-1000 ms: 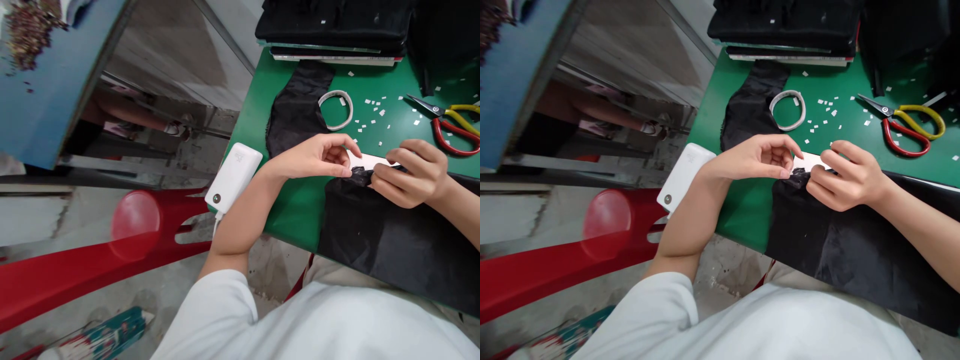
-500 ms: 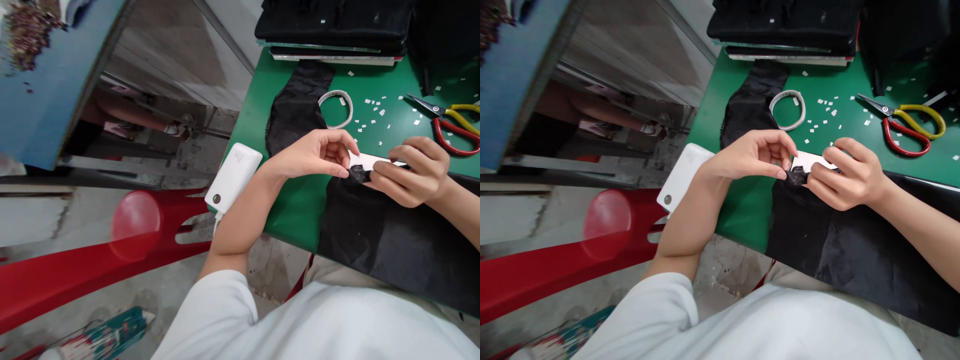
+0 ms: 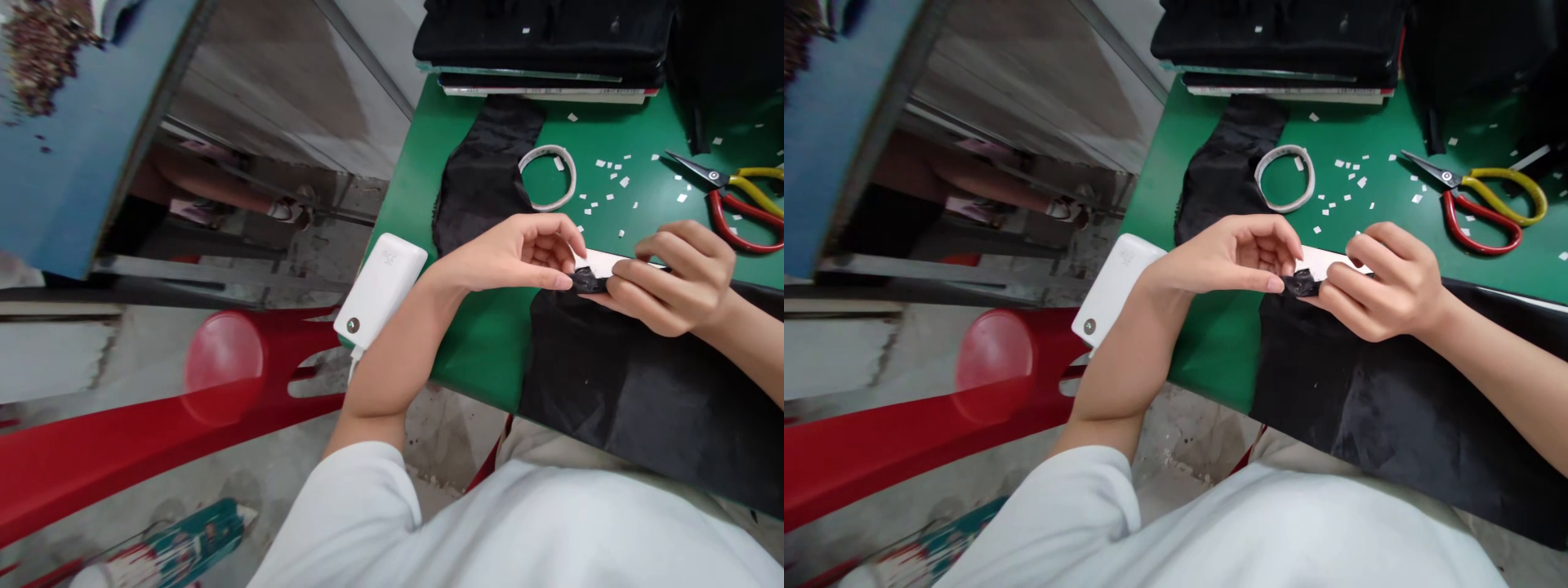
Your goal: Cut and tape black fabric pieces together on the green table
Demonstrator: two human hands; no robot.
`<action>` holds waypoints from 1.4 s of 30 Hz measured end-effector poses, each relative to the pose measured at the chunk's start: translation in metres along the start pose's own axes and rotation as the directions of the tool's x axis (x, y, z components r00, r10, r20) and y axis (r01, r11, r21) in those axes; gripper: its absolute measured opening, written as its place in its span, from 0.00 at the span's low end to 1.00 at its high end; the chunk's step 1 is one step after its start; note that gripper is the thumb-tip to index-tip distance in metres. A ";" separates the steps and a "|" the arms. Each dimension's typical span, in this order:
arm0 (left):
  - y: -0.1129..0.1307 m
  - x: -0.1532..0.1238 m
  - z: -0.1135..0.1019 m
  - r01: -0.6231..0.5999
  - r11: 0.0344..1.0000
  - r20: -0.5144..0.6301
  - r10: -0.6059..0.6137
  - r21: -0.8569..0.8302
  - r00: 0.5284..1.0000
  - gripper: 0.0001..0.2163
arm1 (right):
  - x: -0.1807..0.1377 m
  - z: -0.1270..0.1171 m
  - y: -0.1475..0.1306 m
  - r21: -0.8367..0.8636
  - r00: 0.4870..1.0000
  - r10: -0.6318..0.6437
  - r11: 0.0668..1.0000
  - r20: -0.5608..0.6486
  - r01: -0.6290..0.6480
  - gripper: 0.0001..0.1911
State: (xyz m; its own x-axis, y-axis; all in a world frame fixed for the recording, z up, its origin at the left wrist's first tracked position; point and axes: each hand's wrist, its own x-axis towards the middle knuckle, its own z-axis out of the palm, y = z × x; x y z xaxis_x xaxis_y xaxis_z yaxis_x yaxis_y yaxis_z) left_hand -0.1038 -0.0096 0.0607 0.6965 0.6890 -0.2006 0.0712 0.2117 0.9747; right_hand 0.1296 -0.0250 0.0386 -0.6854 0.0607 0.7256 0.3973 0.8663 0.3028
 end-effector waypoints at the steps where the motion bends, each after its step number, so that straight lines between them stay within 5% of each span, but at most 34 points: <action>1: 0.000 0.000 0.000 0.007 1.000 -0.009 -0.007 0.000 1.000 0.18 | 0.000 0.000 0.000 0.004 1.000 0.005 1.000 -0.001 -0.005 0.22; 8: -0.005 0.005 0.004 -0.009 0.998 -0.123 0.001 -0.063 0.992 0.20 | -0.003 0.002 -0.001 0.047 0.999 0.016 0.999 -0.030 -0.014 0.23; 19: -0.024 0.016 0.014 0.001 0.955 -0.068 -0.022 -0.298 0.997 0.22 | -0.003 0.007 -0.004 0.156 0.977 0.208 0.967 -0.033 -0.201 0.20; 27: -0.032 0.017 0.020 0.065 0.920 -0.059 -0.094 -0.386 0.994 0.26 | 0.002 0.009 -0.007 0.279 0.827 0.514 0.779 0.228 -0.561 0.19; 33: -0.026 0.016 0.023 0.077 0.890 -0.099 -0.135 -0.449 0.986 0.26 | 0.007 0.009 -0.003 0.490 0.781 0.594 0.632 0.193 -0.601 0.11; 38: -0.014 0.006 0.026 0.015 0.989 -0.296 -0.058 -0.146 0.953 0.21 | 0.012 0.006 -0.003 0.514 0.680 0.629 0.469 0.377 -0.718 0.13; 40: -0.011 -0.004 0.033 -0.017 0.997 -0.428 0.046 0.072 0.903 0.16 | 0.014 0.005 -0.003 0.519 0.628 0.633 0.386 0.453 -0.763 0.13; 42: -0.010 -0.016 0.047 -0.013 0.968 -0.574 0.159 0.250 0.803 0.09 | 0.014 0.005 -0.005 0.515 0.581 0.649 0.322 0.491 -0.794 0.13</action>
State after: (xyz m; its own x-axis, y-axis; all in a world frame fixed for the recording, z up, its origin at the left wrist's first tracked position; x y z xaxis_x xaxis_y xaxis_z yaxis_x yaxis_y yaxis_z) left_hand -0.0824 -0.0556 0.0590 0.1608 0.9850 -0.0631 0.2385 0.0232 0.9709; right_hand 0.1148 -0.0254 0.0443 -0.4405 0.8408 0.3147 0.3580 0.4860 -0.7973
